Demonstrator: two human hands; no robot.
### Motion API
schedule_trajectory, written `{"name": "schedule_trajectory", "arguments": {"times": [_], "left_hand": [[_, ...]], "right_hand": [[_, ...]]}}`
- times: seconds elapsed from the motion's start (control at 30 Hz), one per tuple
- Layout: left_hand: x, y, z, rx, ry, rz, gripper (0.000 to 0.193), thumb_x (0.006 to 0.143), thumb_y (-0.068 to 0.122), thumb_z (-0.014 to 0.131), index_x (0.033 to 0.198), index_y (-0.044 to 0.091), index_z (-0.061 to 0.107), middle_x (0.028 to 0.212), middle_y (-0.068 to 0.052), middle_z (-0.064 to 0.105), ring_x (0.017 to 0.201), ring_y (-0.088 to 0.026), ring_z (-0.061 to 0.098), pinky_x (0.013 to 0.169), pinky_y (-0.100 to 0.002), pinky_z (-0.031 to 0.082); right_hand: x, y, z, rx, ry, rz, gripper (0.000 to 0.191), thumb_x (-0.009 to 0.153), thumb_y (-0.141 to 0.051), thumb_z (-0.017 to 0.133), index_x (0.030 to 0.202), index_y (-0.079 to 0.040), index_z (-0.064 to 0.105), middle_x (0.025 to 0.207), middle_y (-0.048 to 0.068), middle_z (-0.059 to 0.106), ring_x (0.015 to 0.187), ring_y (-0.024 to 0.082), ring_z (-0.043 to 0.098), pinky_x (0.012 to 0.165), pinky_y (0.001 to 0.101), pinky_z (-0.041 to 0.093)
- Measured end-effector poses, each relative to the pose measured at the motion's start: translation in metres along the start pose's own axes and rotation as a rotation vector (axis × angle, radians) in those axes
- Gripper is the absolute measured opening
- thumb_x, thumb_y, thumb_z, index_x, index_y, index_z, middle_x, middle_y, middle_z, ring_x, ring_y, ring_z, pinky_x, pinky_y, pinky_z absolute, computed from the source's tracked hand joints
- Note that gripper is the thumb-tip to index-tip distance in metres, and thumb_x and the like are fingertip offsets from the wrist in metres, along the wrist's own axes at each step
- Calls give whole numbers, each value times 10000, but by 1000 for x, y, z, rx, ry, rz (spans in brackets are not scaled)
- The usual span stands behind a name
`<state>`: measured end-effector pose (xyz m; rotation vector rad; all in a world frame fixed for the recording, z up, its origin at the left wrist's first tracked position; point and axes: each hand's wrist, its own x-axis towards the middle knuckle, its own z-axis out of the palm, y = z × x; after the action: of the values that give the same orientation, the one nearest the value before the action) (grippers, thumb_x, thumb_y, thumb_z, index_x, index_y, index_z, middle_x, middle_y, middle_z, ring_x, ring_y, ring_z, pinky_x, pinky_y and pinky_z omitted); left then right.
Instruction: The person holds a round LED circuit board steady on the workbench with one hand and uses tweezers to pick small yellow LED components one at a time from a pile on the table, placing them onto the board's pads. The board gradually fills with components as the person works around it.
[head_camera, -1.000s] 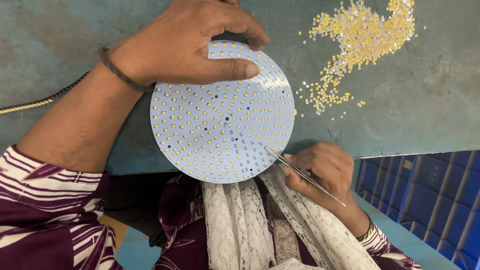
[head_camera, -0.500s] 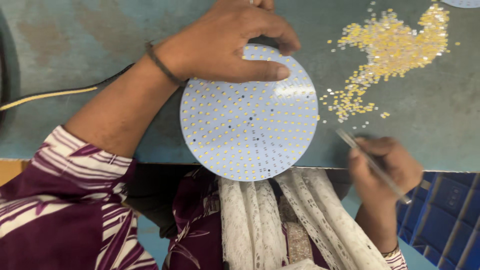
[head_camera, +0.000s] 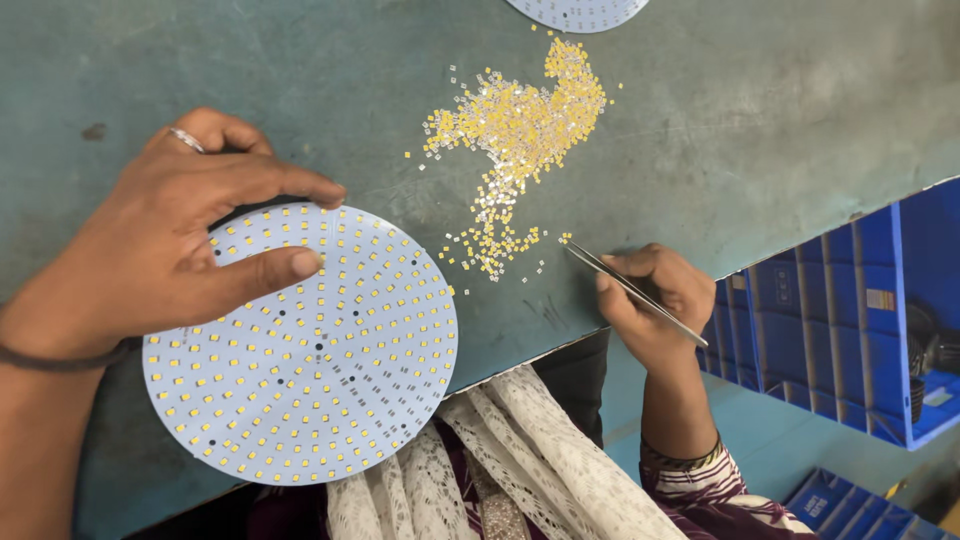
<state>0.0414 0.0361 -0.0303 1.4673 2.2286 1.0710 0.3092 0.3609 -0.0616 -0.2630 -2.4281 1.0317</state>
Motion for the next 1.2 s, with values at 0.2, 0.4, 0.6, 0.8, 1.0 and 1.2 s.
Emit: {"name": "schedule_trajectory", "arguments": {"times": [0.2, 0.4, 0.6, 0.8, 1.0, 1.2], "left_hand": [[-1, 2, -1, -2, -4, -14, 502, 764, 466, 770, 1151, 148, 765, 978, -57, 700, 1078, -275, 569, 993, -440, 440], [-1, 3, -2, -13, -5, -9, 504, 767, 469, 771, 1152, 144, 764, 984, -49, 701, 1082, -264, 572, 1009, -441, 439], [-2, 3, -2, 7, 7, 28, 500, 781, 460, 774, 1155, 128, 762, 982, -61, 695, 1077, -283, 567, 989, -440, 437], [0, 3, -2, -7, 6, 26, 507, 780, 478, 770, 1162, 145, 763, 984, -58, 696, 1064, -284, 572, 981, -436, 446], [1, -6, 0, 44, 5, 91, 495, 869, 517, 742, 1195, 146, 765, 1099, -81, 721, 1140, -335, 538, 1023, -479, 409], [5, -16, 4, 16, 58, 197, 456, 998, 532, 730, 1210, 128, 758, 1192, -28, 746, 1155, -295, 544, 1029, -452, 408]], "right_hand": [[4, -6, -2, -39, -56, -15, 162, 865, -41, 802, 860, 20, 652, 863, 106, 719, 757, 152, 688, 653, 235, 507], [6, -6, -4, 0, -69, 5, 167, 847, -57, 810, 867, 30, 669, 853, 114, 727, 722, 154, 676, 663, 253, 505], [7, -6, -5, -3, -111, -60, 196, 848, -69, 817, 851, 19, 642, 864, 121, 719, 769, 190, 707, 677, 262, 523], [6, -1, -7, 2, -119, -61, 196, 828, -53, 816, 823, 23, 635, 831, 125, 718, 719, 182, 688, 650, 275, 509], [6, -18, 6, 32, -142, -79, 168, 872, -39, 799, 860, 27, 645, 842, 133, 710, 693, 187, 668, 602, 258, 506], [-3, -67, 53, 98, -332, -275, 173, 815, -42, 803, 799, -1, 635, 758, 105, 688, 652, 219, 672, 602, 311, 511]]}}
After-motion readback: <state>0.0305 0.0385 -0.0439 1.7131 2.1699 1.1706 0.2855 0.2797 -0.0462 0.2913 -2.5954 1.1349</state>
